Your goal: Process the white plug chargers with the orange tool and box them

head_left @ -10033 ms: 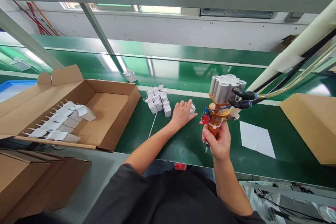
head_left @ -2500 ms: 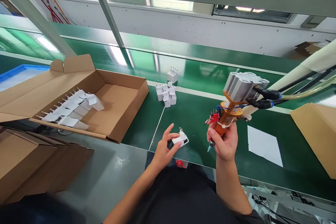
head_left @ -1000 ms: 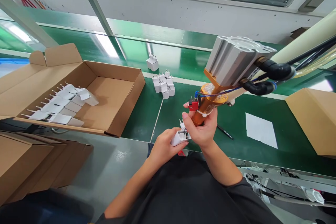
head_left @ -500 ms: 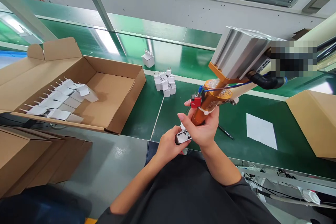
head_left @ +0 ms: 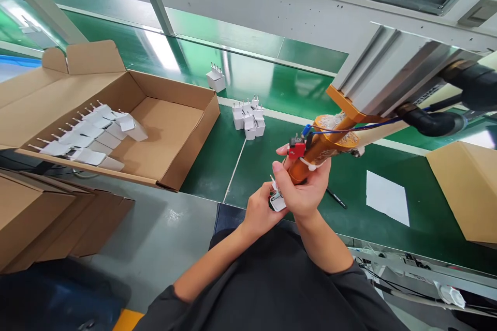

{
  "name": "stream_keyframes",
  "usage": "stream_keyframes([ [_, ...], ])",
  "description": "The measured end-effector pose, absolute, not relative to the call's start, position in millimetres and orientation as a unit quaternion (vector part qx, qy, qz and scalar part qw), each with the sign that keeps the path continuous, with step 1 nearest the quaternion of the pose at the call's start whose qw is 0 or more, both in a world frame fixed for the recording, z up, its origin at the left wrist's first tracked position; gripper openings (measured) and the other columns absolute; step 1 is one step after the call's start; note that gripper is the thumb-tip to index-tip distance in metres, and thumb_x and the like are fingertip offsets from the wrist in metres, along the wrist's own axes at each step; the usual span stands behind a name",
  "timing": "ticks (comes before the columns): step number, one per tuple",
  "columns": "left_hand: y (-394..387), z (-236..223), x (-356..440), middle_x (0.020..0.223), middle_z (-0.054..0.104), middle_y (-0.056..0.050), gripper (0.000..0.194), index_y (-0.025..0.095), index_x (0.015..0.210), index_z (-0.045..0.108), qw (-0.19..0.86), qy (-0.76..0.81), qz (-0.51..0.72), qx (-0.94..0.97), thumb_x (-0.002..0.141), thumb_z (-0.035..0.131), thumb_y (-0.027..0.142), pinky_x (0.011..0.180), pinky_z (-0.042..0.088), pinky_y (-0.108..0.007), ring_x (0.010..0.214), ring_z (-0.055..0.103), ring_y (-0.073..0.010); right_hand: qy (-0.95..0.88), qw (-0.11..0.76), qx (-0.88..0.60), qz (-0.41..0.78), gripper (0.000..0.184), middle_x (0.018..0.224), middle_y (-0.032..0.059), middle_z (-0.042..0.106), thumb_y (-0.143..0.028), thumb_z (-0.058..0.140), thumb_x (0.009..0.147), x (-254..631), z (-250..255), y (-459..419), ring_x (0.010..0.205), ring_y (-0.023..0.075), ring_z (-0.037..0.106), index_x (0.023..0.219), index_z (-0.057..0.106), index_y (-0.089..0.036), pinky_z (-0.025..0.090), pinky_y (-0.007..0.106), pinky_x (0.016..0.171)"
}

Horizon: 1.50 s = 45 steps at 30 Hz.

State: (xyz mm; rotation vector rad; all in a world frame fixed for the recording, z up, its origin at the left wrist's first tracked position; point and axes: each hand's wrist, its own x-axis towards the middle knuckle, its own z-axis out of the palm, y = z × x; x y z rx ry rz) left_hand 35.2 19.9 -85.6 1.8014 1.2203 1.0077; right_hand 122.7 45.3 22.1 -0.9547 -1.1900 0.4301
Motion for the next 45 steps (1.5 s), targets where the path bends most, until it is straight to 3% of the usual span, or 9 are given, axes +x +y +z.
stream_keyframes([
  [3,21,-85,32,0.092,0.072,-0.005,0.03,0.021,0.101,0.06,0.36,0.488,0.356,0.711,0.079,0.072,0.039,0.075,0.056,-0.034,0.084,0.07,-0.0232,-0.546,0.713,-0.394,0.195,0.038,0.092,0.0001,0.062,-0.027,0.077,0.079,126,22,47,0.056,0.0096,0.055,0.106,0.05,-0.024,0.055,0.031,0.063],
  [8,34,-79,13,0.092,0.066,-0.004,0.024,0.021,0.091,0.057,0.316,0.549,0.311,0.709,0.076,0.073,0.031,0.081,0.054,-0.036,0.091,0.066,-0.0246,-0.555,0.73,-0.282,0.282,0.026,0.093,-0.0009,0.062,-0.026,0.067,0.088,134,17,50,0.049,0.0069,0.052,0.108,0.05,-0.027,0.046,0.021,0.043],
  [12,48,-68,-3,0.098,0.066,-0.005,0.038,0.02,0.098,0.06,0.385,0.536,0.278,0.698,0.069,0.081,0.035,0.083,0.054,-0.035,0.098,0.064,-0.0263,-0.518,0.738,-0.331,0.278,0.028,0.09,-0.0031,0.063,-0.021,0.069,0.086,139,15,51,0.048,0.0062,0.052,0.105,0.049,-0.027,0.047,0.02,0.043],
  [18,60,-62,3,0.105,0.072,-0.006,0.03,0.019,0.115,0.06,0.51,0.469,0.275,0.667,0.092,0.056,0.037,0.084,0.055,-0.034,0.096,0.068,-0.0223,-0.497,0.739,-0.381,0.248,0.034,0.087,-0.0043,0.064,-0.019,0.074,0.082,148,16,49,0.044,0.0047,0.05,0.103,0.049,-0.026,0.045,0.019,0.041],
  [22,60,-67,7,0.107,0.072,-0.007,0.03,0.018,0.116,0.062,0.366,0.442,0.344,0.743,0.089,0.049,0.017,0.093,0.052,-0.037,0.103,0.063,-0.0227,-0.493,0.738,-0.392,0.243,0.033,0.082,-0.0047,0.063,-0.022,0.075,0.083,154,14,48,0.044,0.0049,0.049,0.102,0.048,-0.025,0.044,0.019,0.038],
  [26,51,-60,-4,0.115,0.068,-0.01,0.046,0.018,0.137,0.055,0.198,0.41,0.303,0.837,0.091,0.051,0.019,0.096,0.049,-0.045,0.107,0.056,-0.0271,-0.491,0.732,-0.401,0.247,0.031,0.078,-0.0056,0.061,-0.022,0.075,0.083,159,10,47,0.045,0.0058,0.051,0.1,0.048,-0.025,0.044,0.018,0.039],
  [30,42,-55,-12,0.121,0.067,-0.01,0.047,0.02,0.147,0.044,0.144,0.408,0.276,0.858,0.101,0.047,0.028,0.095,0.05,-0.043,0.106,0.057,-0.026,-0.493,0.73,-0.407,0.243,0.031,0.078,-0.0057,0.06,-0.021,0.074,0.083,163,7,48,0.047,0.0063,0.051,0.099,0.049,-0.024,0.046,0.02,0.042],
  [38,38,-78,5,0.107,0.069,-0.01,0.027,0.019,0.125,0.051,0.081,0.444,0.328,0.83,0.104,0.045,0.035,0.082,0.054,-0.033,0.096,0.066,-0.0224,-0.514,0.732,-0.364,0.259,0.025,0.079,-0.006,0.061,-0.018,0.069,0.086,168,10,47,0.046,0.0058,0.049,0.097,0.048,-0.025,0.043,0.02,0.041],
  [45,37,-74,-4,0.092,0.066,-0.006,0.039,0.017,0.135,0.045,0.002,0.482,0.152,0.863,0.101,0.051,0.035,0.068,0.049,-0.031,0.082,0.065,-0.0231,-0.498,0.731,-0.378,0.275,0.025,0.074,-0.0067,0.06,-0.021,0.07,0.087,176,5,44,0.045,0.0066,0.049,0.099,0.049,-0.025,0.044,0.02,0.04],
])
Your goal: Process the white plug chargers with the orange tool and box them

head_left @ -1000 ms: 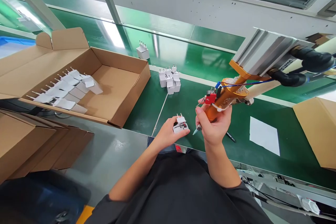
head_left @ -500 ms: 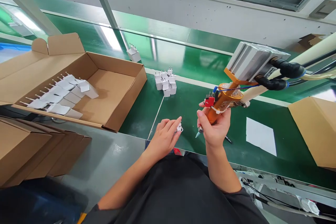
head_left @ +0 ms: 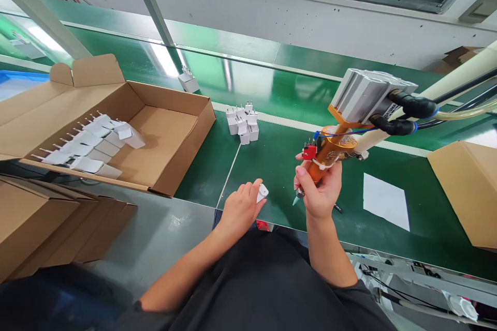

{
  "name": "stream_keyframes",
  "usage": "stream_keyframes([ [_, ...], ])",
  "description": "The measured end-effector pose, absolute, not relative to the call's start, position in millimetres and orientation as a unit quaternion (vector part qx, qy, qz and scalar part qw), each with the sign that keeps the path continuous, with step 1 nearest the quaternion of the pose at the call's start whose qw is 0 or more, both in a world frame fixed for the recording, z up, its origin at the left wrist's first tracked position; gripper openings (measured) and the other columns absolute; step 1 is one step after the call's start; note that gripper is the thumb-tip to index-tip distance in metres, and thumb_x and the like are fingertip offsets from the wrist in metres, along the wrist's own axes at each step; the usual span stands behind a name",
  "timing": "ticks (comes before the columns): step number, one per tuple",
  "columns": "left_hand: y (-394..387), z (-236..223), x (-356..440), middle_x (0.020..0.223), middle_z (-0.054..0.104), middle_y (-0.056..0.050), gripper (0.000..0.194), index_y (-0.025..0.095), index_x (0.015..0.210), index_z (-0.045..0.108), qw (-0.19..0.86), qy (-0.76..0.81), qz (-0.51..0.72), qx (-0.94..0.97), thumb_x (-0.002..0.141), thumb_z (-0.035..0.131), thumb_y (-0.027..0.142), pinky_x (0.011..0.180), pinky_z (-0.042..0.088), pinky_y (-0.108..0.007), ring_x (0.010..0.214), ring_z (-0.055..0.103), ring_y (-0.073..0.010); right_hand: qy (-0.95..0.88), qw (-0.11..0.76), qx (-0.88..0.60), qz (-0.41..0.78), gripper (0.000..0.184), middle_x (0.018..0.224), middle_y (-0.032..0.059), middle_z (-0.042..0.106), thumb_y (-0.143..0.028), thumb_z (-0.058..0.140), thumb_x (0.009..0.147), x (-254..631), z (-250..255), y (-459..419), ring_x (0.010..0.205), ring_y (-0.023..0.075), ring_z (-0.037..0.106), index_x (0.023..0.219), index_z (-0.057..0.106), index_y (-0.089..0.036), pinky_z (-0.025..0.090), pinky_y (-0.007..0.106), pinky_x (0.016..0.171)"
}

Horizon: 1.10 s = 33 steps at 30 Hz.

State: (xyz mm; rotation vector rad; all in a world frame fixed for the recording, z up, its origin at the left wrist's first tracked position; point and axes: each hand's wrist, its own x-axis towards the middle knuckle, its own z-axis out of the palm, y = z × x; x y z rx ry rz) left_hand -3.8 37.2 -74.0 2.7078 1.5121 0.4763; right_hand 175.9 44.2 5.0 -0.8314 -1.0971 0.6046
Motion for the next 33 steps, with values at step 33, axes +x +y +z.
stream_keyframes([
  [33,146,-63,-31,0.142,0.037,-0.015,0.083,0.028,0.155,0.023,0.154,0.502,0.384,0.759,0.082,0.056,0.007,0.09,0.056,-0.035,0.102,0.063,-0.0174,-0.514,0.709,-0.394,0.278,0.021,0.066,-0.0063,0.058,-0.02,0.069,0.087,202,-10,33,0.044,0.0093,0.05,0.098,0.051,-0.024,0.043,0.022,0.04],
])
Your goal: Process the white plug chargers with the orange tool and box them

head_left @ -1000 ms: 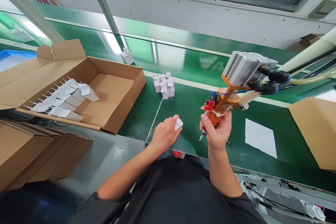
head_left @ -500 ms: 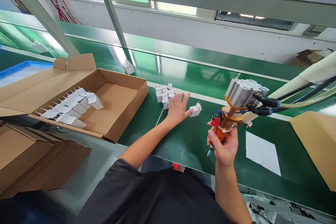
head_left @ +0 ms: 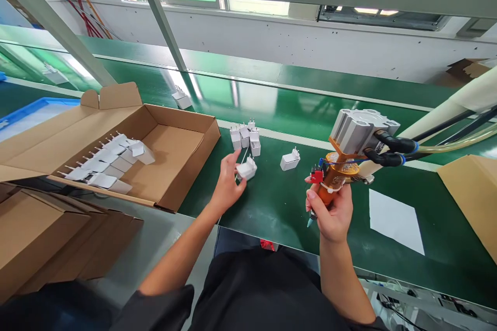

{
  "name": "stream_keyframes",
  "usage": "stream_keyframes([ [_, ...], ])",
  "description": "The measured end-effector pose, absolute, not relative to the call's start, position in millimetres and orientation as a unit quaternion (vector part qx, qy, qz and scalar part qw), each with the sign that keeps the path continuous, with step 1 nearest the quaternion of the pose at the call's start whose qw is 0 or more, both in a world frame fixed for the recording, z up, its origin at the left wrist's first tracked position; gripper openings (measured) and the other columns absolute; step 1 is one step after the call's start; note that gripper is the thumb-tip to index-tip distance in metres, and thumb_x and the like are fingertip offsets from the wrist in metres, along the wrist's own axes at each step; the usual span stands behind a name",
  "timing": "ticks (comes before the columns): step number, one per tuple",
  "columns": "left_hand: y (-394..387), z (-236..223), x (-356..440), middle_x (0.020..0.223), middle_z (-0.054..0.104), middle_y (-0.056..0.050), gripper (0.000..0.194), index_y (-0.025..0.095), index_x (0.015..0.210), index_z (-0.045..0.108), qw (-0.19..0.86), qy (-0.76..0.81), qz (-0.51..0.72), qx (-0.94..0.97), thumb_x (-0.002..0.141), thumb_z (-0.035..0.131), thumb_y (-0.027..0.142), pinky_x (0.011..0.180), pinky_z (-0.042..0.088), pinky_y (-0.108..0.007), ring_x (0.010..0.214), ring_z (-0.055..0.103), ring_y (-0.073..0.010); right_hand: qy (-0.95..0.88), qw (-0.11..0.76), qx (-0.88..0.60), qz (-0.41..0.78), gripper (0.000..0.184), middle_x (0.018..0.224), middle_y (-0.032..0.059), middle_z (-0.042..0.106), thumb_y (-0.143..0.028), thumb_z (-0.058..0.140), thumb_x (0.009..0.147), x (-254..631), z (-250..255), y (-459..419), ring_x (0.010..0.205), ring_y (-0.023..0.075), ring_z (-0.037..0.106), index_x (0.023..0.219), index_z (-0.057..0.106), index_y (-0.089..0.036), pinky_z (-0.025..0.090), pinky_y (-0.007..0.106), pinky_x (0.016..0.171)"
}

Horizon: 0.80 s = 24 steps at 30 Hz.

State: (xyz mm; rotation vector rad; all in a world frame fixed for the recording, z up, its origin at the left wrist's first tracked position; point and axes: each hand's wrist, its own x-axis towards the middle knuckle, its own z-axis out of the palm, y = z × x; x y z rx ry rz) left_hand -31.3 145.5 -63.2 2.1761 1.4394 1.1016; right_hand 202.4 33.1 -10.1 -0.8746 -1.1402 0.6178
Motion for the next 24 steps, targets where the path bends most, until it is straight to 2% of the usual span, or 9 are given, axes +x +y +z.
stream_keyframes([
  [4,81,-72,-38,0.148,0.037,-0.014,0.068,0.031,0.146,0.034,0.235,0.432,0.405,0.771,0.086,0.06,0.012,0.089,0.059,-0.034,0.108,0.065,-0.0177,-0.505,0.71,-0.405,0.277,0.025,0.067,-0.006,0.059,-0.023,0.071,0.086,201,-9,34,0.044,0.0097,0.05,0.101,0.051,-0.024,0.043,0.022,0.038],
  [7,50,-79,-35,0.148,0.041,-0.014,0.042,0.027,0.131,0.049,0.206,0.419,0.404,0.787,0.092,0.057,0.014,0.095,0.058,-0.04,0.119,0.062,-0.0234,-0.503,0.708,-0.409,0.279,0.027,0.068,-0.0055,0.059,-0.024,0.071,0.085,199,-8,35,0.044,0.0095,0.05,0.103,0.051,-0.024,0.042,0.022,0.037],
  [9,42,-83,-33,0.147,0.044,-0.015,0.031,0.024,0.124,0.055,0.181,0.436,0.39,0.791,0.094,0.055,0.015,0.099,0.056,-0.043,0.117,0.064,-0.024,-0.506,0.708,-0.403,0.285,0.027,0.07,-0.0053,0.06,-0.024,0.071,0.086,196,-7,35,0.044,0.0092,0.049,0.104,0.051,-0.025,0.042,0.022,0.038],
  [12,42,-87,-28,0.144,0.05,-0.015,0.032,0.022,0.126,0.057,0.179,0.473,0.372,0.778,0.094,0.056,0.02,0.099,0.056,-0.043,0.116,0.066,-0.0246,-0.514,0.711,-0.38,0.293,0.025,0.072,-0.0052,0.061,-0.022,0.069,0.087,188,-3,38,0.045,0.009,0.05,0.105,0.052,-0.026,0.043,0.022,0.039],
  [15,47,-89,-22,0.138,0.059,-0.013,0.042,0.023,0.133,0.055,0.202,0.5,0.361,0.76,0.093,0.061,0.032,0.101,0.053,-0.044,0.123,0.062,-0.0269,-0.524,0.709,-0.365,0.301,0.024,0.071,-0.0054,0.06,-0.024,0.067,0.088,177,1,42,0.045,0.0092,0.05,0.107,0.052,-0.026,0.044,0.022,0.04],
  [18,50,-88,-18,0.123,0.069,-0.01,0.046,0.023,0.137,0.053,0.248,0.526,0.363,0.728,0.094,0.059,0.04,0.093,0.056,-0.04,0.106,0.069,-0.0237,-0.53,0.706,-0.358,0.303,0.023,0.068,-0.0064,0.057,-0.027,0.067,0.088,168,4,46,0.044,0.0093,0.049,0.104,0.051,-0.025,0.043,0.022,0.039],
  [21,49,-86,-16,0.098,0.076,-0.003,0.039,0.024,0.135,0.054,0.299,0.552,0.37,0.685,0.1,0.048,0.04,0.08,0.056,-0.032,0.086,0.072,-0.0183,-0.532,0.708,-0.351,0.303,0.023,0.065,-0.0074,0.055,-0.028,0.067,0.088,163,5,47,0.044,0.0091,0.049,0.104,0.05,-0.025,0.043,0.022,0.038],
  [24,48,-86,-17,0.102,0.076,-0.003,0.032,0.025,0.123,0.063,0.288,0.544,0.383,0.689,0.103,0.041,0.038,0.08,0.055,-0.031,0.089,0.072,-0.0182,-0.535,0.705,-0.351,0.304,0.026,0.069,-0.0061,0.058,-0.028,0.066,0.089,162,5,47,0.044,0.009,0.049,0.109,0.05,-0.026,0.043,0.022,0.039],
])
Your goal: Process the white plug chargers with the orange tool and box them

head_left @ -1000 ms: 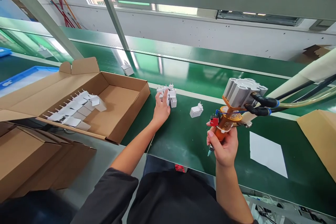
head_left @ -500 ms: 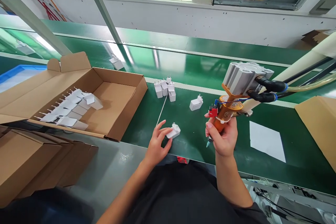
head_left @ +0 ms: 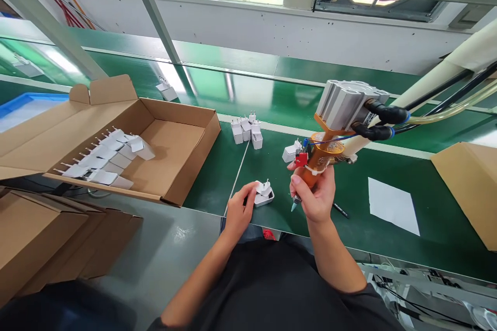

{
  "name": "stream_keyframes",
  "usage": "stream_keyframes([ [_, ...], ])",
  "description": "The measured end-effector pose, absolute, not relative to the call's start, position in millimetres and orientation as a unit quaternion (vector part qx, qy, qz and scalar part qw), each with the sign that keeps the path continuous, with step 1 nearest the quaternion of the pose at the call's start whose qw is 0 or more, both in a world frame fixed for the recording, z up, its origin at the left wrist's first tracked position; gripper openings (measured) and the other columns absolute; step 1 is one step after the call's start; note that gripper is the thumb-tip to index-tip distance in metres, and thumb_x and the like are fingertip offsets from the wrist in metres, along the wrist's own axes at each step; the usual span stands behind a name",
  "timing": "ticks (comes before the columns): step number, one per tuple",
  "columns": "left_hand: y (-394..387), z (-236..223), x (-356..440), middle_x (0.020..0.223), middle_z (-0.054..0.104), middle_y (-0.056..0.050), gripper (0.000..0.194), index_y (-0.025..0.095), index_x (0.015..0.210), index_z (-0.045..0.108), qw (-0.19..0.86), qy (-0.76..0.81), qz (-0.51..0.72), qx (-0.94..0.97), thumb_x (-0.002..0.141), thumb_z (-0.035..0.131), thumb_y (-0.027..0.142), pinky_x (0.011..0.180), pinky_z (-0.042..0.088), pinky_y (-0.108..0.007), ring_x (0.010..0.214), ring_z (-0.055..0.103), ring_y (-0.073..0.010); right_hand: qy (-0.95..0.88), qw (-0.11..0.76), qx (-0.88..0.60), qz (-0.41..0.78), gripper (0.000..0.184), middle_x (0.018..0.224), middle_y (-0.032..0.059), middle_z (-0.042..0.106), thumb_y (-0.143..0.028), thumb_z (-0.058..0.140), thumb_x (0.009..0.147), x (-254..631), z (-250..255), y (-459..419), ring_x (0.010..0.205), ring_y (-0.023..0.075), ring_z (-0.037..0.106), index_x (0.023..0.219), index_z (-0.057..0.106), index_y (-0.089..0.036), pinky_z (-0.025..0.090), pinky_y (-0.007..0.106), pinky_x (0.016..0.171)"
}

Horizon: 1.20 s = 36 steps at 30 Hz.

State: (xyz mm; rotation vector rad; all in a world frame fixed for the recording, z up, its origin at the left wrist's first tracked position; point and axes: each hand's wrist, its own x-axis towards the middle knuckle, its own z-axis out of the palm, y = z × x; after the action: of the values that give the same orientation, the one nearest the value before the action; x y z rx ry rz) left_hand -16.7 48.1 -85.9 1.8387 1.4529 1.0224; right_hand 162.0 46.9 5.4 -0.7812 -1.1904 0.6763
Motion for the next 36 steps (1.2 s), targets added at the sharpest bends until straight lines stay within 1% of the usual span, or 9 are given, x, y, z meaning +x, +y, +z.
stream_keyframes([
  [6,50,-93,-14,0.11,0.073,-0.011,0.041,0.019,0.115,0.065,0.169,0.482,0.326,0.796,0.085,0.072,0.046,0.084,0.055,-0.042,0.098,0.068,-0.0285,-0.535,0.709,-0.357,0.29,0.029,0.078,-0.0043,0.063,-0.027,0.069,0.086,157,6,52,0.048,0.0082,0.051,0.105,0.048,-0.026,0.044,0.022,0.043],
  [8,49,-93,-13,0.11,0.073,-0.01,0.034,0.019,0.114,0.064,0.174,0.482,0.323,0.795,0.087,0.07,0.039,0.084,0.055,-0.04,0.099,0.068,-0.0275,-0.534,0.706,-0.374,0.275,0.035,0.078,-0.0043,0.063,-0.027,0.075,0.082,152,7,55,0.051,0.0091,0.053,0.104,0.047,-0.026,0.046,0.024,0.047],
  [11,44,-88,-13,0.098,0.073,-0.006,0.036,0.02,0.123,0.06,0.233,0.475,0.312,0.79,0.09,0.064,0.033,0.075,0.056,-0.033,0.081,0.069,-0.0205,-0.529,0.704,-0.397,0.259,0.043,0.078,-0.0038,0.063,-0.029,0.08,0.077,140,9,59,0.053,0.0107,0.055,0.104,0.046,-0.026,0.048,0.026,0.05],
  [14,38,-78,-15,0.088,0.071,-0.003,0.036,0.02,0.12,0.063,0.265,0.47,0.306,0.784,0.087,0.065,0.032,0.071,0.055,-0.029,0.071,0.066,-0.0171,-0.525,0.71,-0.402,0.242,0.046,0.077,-0.0045,0.063,-0.031,0.082,0.075,128,13,62,0.048,0.0103,0.053,0.101,0.045,-0.026,0.049,0.027,0.049],
  [18,35,-61,-16,0.083,0.069,-0.003,0.032,0.017,0.111,0.066,0.292,0.46,0.308,0.78,0.082,0.066,0.031,0.068,0.054,-0.028,0.071,0.064,-0.0171,-0.529,0.71,-0.42,0.201,0.042,0.068,-0.0072,0.061,-0.029,0.08,0.075,124,17,62,0.041,0.0087,0.049,0.097,0.046,-0.026,0.051,0.028,0.051],
  [24,35,-48,-13,0.081,0.068,-0.001,0.03,0.018,0.106,0.067,0.308,0.453,0.301,0.781,0.079,0.064,0.028,0.067,0.051,-0.026,0.07,0.062,-0.0163,-0.545,0.7,-0.435,0.154,0.026,0.063,-0.0069,0.059,-0.026,0.067,0.079,131,13,60,0.046,0.0102,0.05,0.097,0.049,-0.024,0.053,0.027,0.053],
  [28,33,-46,-12,0.079,0.068,-0.001,0.028,0.017,0.104,0.067,0.32,0.45,0.296,0.779,0.078,0.064,0.028,0.065,0.05,-0.025,0.068,0.061,-0.0157,-0.554,0.701,-0.422,0.154,0.028,0.063,-0.0071,0.059,-0.024,0.068,0.079,132,11,60,0.042,0.0094,0.048,0.099,0.049,-0.024,0.054,0.027,0.053],
  [32,33,-44,-11,0.079,0.067,-0.001,0.028,0.018,0.104,0.066,0.332,0.448,0.291,0.777,0.078,0.064,0.028,0.065,0.049,-0.025,0.066,0.06,-0.0156,-0.556,0.7,-0.426,0.139,0.024,0.066,-0.0043,0.063,-0.027,0.066,0.082,130,12,59,0.049,0.012,0.056,0.097,0.049,-0.024,0.056,0.029,0.057],
  [36,33,-49,-12,0.079,0.067,-0.001,0.027,0.018,0.103,0.066,0.337,0.452,0.287,0.774,0.079,0.064,0.029,0.063,0.049,-0.025,0.065,0.06,-0.0155,-0.555,0.701,-0.42,0.157,0.034,0.062,-0.0077,0.061,-0.032,0.073,0.08,128,14,58,0.045,0.0121,0.056,0.099,0.045,-0.025,0.058,0.031,0.058],
])
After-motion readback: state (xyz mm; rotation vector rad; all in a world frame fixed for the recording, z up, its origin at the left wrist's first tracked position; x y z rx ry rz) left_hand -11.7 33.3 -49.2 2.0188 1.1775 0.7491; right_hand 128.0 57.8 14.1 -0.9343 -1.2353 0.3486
